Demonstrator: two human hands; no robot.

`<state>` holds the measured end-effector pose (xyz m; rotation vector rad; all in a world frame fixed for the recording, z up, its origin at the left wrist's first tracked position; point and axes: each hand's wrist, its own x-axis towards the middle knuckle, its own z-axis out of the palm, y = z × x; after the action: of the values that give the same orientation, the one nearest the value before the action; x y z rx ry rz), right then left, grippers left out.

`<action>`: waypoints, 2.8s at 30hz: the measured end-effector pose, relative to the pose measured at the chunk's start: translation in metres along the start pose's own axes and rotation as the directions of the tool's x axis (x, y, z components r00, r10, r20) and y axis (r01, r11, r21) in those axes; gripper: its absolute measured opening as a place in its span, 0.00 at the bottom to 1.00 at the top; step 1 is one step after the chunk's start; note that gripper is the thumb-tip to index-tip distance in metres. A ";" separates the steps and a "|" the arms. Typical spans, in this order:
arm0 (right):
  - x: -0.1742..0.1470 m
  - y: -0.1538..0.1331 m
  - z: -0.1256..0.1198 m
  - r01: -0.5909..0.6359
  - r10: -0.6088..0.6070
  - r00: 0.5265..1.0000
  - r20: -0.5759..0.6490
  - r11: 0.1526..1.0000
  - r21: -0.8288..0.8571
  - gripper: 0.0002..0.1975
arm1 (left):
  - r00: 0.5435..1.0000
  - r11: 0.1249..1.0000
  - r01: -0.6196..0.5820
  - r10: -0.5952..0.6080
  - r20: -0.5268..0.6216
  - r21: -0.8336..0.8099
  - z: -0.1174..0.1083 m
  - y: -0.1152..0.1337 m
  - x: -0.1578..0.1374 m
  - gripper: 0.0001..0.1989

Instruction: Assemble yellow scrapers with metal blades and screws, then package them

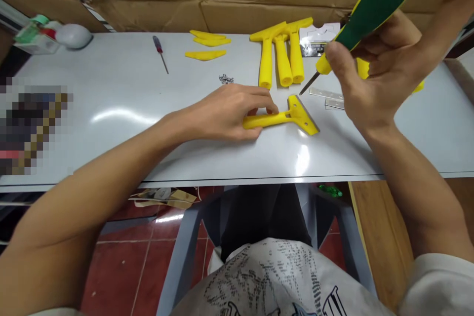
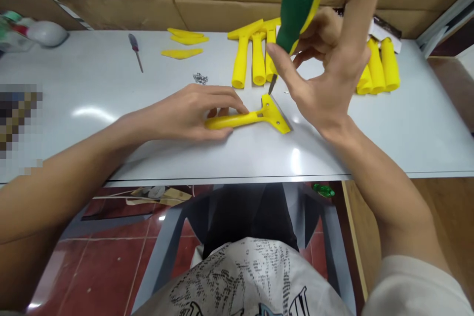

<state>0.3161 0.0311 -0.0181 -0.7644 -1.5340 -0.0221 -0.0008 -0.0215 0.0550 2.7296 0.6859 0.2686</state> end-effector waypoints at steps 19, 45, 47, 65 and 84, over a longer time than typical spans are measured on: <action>0.009 -0.045 -0.001 -0.091 0.022 0.968 0.251 0.960 0.266 0.47 | 0.998 0.999 -0.016 0.013 -0.064 -0.032 -0.009 -0.039 0.000 0.18; 0.017 -0.044 -0.009 -0.125 -0.116 0.890 0.441 0.868 0.481 0.50 | 0.993 0.994 -0.074 0.066 -0.096 -0.082 -0.007 -0.039 0.002 0.18; 0.019 -0.036 0.000 -0.085 -0.145 0.899 0.412 0.867 0.491 0.50 | 0.992 0.994 -0.090 0.083 -0.096 -0.068 -0.006 -0.035 0.001 0.20; 0.003 -0.052 0.015 -0.130 0.110 0.988 0.107 0.969 0.211 0.47 | 0.962 0.967 0.106 -0.041 -0.271 0.230 0.041 0.043 -0.007 0.13; 0.006 -0.038 0.003 -0.038 0.010 0.995 0.104 0.960 0.277 0.41 | 0.973 0.980 0.154 -0.128 -0.195 0.125 0.020 0.020 0.002 0.08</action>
<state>0.2960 0.0062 0.0034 -0.5650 -1.5820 0.2501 0.0146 -0.0416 0.0436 2.7927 0.9799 0.4625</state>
